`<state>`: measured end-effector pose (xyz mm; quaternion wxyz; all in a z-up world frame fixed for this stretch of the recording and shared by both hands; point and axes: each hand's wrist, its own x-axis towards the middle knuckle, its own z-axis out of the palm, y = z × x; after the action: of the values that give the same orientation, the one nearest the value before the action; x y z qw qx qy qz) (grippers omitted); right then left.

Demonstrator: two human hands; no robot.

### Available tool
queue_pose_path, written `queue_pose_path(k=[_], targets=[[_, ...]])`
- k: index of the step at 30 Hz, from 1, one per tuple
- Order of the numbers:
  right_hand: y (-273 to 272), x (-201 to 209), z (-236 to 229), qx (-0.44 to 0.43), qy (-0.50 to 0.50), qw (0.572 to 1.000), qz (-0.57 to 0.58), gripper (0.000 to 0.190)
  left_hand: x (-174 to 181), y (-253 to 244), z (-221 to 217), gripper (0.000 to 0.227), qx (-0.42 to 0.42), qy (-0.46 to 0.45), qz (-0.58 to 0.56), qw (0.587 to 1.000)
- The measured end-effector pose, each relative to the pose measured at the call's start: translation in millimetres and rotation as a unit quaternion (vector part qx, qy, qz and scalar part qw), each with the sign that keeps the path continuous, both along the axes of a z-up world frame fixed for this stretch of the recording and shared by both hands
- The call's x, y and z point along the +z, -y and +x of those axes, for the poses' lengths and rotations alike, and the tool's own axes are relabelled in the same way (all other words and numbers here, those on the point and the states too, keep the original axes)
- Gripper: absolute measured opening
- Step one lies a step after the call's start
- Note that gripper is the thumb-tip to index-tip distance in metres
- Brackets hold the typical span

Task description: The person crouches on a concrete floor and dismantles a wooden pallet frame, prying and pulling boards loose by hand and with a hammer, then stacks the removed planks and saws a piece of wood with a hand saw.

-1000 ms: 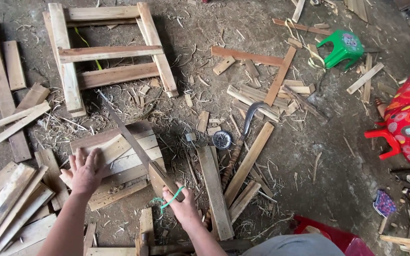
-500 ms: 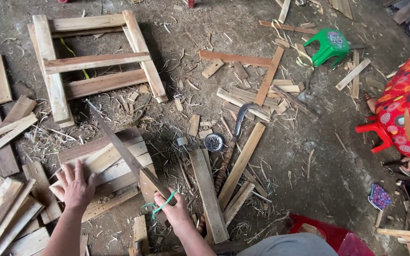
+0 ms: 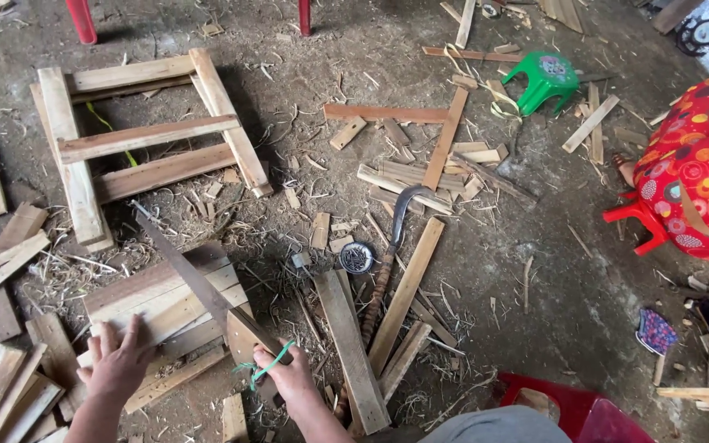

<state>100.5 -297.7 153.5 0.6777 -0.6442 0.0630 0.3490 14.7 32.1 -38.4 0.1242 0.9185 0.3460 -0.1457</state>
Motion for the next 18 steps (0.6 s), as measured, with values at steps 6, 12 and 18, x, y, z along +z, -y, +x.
queue_pose_path(k=[6, 12, 18], targets=[[0, -7, 1, -0.018, -0.022, 1.000, 0.000, 0.025, 26, 3, 11, 0.073, 0.049, 0.019, -0.025, 0.998], [1, -1, -2, -0.003, 0.000, 0.999, 0.036, 0.015, 38, 16, 16, 0.072, 0.026, -0.075, 0.036, 0.996], [3, -30, -15, 0.090, 0.153, 0.984, -0.030, 0.012, 27, 18, 15, 0.068, 0.063, -0.034, 0.028, 0.997]])
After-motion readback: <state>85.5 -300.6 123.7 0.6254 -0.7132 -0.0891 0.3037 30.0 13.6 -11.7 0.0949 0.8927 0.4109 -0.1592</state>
